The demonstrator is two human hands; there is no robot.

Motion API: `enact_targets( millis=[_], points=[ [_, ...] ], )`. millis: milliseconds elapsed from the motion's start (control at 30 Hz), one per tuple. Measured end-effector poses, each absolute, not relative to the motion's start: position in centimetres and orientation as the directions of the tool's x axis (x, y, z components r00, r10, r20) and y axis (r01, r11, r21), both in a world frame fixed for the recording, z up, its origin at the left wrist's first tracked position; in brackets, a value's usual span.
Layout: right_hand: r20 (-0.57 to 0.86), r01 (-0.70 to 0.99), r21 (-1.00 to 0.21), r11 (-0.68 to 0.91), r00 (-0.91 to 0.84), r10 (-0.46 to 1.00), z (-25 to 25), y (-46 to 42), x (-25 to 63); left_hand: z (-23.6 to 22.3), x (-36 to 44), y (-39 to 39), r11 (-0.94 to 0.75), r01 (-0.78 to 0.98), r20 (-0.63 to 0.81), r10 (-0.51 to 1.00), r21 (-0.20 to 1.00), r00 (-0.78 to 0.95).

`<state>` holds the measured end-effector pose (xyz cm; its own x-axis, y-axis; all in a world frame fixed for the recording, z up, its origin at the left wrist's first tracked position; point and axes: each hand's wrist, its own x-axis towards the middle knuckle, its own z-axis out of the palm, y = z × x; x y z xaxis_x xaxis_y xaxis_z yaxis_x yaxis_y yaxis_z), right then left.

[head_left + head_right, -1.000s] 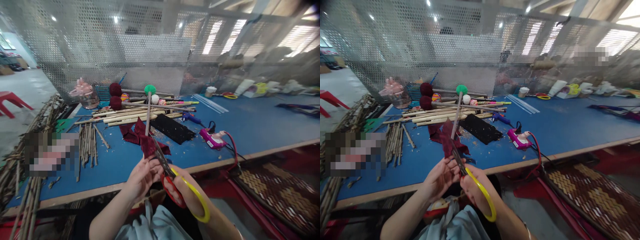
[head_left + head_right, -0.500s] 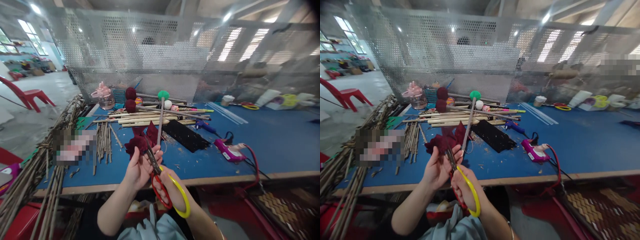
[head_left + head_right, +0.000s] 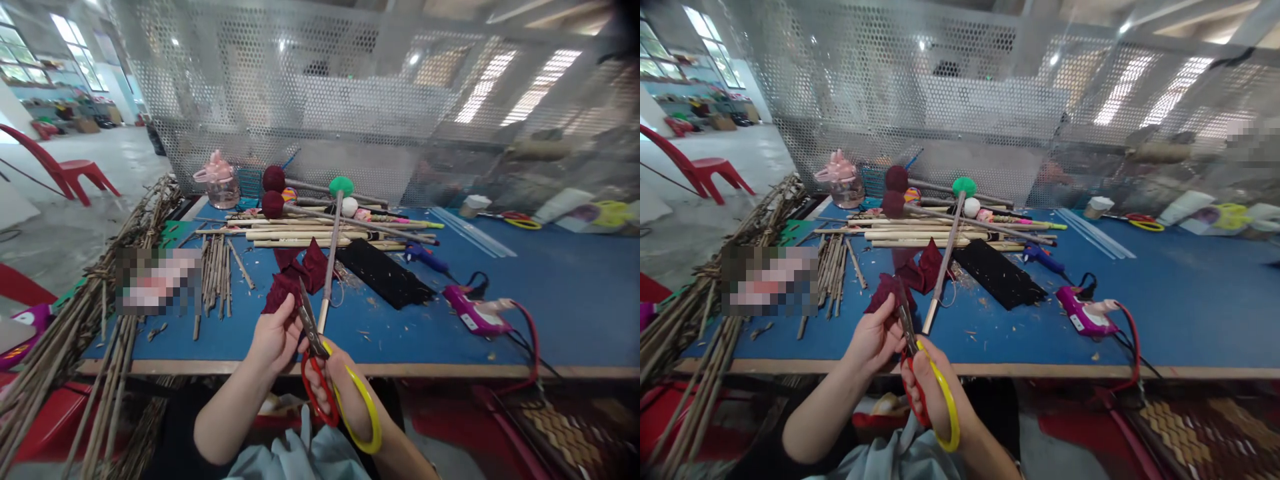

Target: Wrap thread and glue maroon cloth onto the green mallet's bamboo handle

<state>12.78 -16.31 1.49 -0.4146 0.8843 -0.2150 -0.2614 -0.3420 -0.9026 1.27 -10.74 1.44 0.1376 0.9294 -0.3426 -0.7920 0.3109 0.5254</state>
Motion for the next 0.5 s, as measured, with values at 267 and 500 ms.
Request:
enact_targets(
  millis=[267,500],
  points=[
    [-0.224,-0.229,-0.916,-0.330,-0.391,0.893,1.41,-16.74,12.74,1.21,1.19,-10.72,0.029,-0.807,-0.282,0.944,0.589,-0.172],
    [-0.258,-0.243,-0.897,-0.370,-0.392,0.883,1.52,-17.05,12.76,1.08,1.16,-10.74,0.022,-0.777,-0.249,0.953,0.629,-0.174]
  ],
)
